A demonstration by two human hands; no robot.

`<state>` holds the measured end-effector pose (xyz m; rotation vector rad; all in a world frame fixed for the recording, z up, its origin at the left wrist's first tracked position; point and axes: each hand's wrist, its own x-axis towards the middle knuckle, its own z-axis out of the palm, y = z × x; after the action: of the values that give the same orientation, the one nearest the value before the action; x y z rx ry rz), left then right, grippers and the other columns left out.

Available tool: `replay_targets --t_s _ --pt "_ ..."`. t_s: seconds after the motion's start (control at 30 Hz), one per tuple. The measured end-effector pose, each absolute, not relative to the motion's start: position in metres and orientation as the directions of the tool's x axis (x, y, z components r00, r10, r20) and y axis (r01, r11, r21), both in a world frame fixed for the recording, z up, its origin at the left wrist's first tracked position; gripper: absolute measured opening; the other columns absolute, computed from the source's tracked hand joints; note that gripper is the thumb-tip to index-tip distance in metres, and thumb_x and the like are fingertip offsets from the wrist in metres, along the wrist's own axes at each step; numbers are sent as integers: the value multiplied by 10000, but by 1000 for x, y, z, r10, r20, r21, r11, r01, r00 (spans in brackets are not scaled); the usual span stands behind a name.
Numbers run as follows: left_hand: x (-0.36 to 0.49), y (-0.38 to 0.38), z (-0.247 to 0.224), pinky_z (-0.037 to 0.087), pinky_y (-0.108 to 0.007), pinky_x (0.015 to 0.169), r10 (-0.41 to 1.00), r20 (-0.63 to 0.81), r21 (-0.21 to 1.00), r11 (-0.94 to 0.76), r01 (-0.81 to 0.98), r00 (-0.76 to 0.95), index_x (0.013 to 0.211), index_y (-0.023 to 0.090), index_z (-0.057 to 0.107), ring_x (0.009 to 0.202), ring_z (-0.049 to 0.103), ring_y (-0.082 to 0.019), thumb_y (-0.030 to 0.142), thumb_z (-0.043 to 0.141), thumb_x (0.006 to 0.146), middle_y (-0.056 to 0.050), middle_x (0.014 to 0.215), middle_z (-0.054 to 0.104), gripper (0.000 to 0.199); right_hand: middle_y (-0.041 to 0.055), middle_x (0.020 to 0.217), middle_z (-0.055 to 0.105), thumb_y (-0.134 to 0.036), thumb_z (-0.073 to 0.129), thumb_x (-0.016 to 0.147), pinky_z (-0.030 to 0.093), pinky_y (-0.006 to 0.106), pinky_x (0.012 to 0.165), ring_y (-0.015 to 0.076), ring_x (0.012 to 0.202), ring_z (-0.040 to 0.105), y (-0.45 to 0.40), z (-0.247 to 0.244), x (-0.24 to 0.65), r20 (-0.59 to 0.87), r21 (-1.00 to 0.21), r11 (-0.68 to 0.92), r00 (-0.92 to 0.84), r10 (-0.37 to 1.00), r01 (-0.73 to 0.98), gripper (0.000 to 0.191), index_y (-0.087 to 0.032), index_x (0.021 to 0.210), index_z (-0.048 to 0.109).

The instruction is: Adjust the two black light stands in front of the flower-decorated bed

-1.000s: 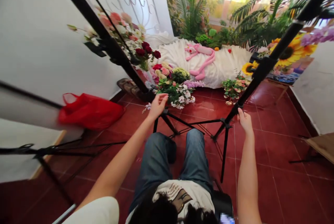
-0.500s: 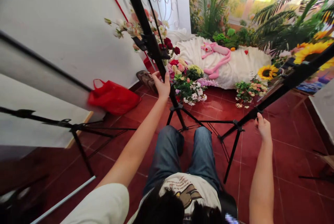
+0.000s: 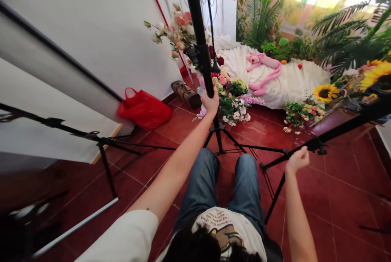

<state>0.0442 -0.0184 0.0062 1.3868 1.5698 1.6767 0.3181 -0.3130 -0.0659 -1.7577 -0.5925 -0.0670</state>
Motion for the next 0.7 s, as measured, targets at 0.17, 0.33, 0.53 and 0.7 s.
replay_targets --t_s 0.17,0.33,0.53,0.7 --pt "40 -21 7 464 -274 754 873 349 922 -255 290 -341 821 173 675 784 672 -200 449 582 908 -70 747 699 303 -55 496 272 -735 395 852 304 272 455 115 473 294 -227 -59 240 330 -902 -69 783 527 427 562 -265 565 281" --pt "38 -25 9 459 -283 750 885 340 920 -242 308 -318 829 171 682 776 673 -206 427 575 915 -82 767 712 290 -56 523 297 -714 444 844 296 254 527 100 521 313 -123 -15 183 299 -859 62 399 867 508 581 -245 546 275" --pt "40 -24 6 469 -268 745 875 347 915 -237 327 -337 840 184 694 798 685 -197 401 610 897 -82 834 738 240 3 449 484 -565 424 952 422 246 647 143 542 546 -26 43 145 -132 -639 -173 116 985 749 582 -181 549 594" --pt "40 -24 5 474 -267 747 881 325 920 -209 332 -345 816 194 700 813 687 -204 355 652 867 -67 814 737 176 31 417 496 -389 703 821 450 279 621 182 531 594 3 62 133 -288 -390 -234 124 950 891 401 -156 508 610"
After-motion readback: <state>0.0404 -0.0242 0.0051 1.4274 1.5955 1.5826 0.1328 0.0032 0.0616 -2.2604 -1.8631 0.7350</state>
